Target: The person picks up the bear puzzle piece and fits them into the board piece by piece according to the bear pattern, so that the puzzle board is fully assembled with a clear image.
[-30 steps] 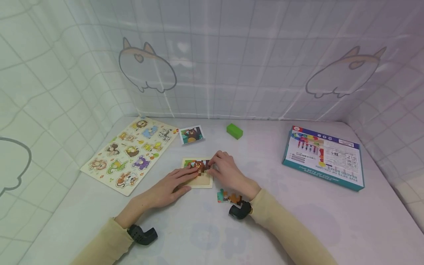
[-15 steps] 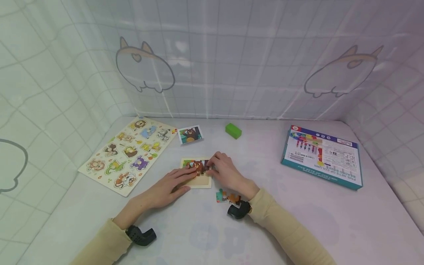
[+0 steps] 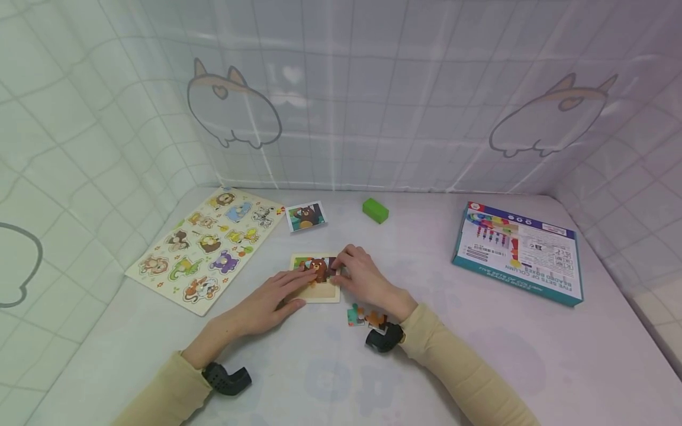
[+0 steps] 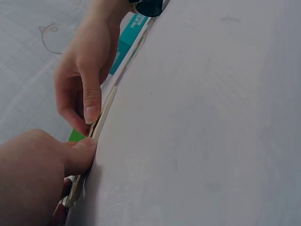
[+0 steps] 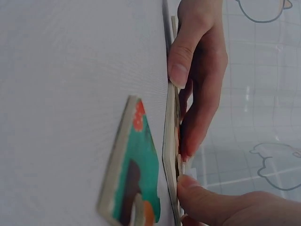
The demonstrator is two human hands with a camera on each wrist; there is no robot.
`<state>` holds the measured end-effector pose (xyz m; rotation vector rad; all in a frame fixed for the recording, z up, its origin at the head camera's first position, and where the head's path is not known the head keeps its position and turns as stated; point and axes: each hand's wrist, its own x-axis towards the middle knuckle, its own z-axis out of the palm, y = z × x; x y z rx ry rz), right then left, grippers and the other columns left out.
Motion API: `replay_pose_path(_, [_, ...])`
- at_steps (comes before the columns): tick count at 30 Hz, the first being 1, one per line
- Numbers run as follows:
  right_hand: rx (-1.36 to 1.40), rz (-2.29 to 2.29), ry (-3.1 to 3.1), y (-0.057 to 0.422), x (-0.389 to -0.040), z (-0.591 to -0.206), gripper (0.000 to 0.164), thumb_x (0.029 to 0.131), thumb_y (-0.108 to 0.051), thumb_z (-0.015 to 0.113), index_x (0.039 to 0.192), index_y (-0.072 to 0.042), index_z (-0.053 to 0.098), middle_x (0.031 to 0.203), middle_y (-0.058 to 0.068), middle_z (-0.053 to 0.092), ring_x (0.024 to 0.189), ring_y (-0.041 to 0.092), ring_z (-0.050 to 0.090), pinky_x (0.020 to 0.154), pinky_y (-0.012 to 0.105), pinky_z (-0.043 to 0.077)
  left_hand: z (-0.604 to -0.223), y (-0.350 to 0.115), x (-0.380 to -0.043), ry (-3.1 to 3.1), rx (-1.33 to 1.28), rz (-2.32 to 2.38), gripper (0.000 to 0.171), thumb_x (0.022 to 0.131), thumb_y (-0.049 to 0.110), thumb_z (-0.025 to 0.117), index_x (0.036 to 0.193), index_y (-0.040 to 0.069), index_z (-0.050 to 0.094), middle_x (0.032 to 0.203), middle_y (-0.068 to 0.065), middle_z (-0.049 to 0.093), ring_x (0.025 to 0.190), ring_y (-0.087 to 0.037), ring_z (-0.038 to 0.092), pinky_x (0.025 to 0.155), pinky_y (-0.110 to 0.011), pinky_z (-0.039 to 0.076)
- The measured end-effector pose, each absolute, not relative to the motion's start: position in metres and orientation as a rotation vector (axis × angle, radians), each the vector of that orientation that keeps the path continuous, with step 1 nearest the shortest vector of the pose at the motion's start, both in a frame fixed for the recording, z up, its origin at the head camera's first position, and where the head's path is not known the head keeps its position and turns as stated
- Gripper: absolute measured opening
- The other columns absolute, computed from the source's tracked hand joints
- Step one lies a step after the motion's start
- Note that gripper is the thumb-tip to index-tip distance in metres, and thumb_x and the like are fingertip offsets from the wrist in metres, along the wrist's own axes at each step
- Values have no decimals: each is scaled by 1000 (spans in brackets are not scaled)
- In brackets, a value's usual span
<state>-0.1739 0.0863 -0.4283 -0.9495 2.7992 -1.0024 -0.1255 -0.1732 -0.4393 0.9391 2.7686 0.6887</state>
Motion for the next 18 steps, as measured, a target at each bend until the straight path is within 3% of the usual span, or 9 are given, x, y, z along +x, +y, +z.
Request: replay_pose_path(18, [-969,-1037,2795,87,-174,-430,14,89,-20,77,94,-8,71,103,3,58,99,21,52,85,38,50,-438,-168,-125,2775,946,660,52,105,29,51,155,21,39,160,2,36,150,-26,28,121,-51,31])
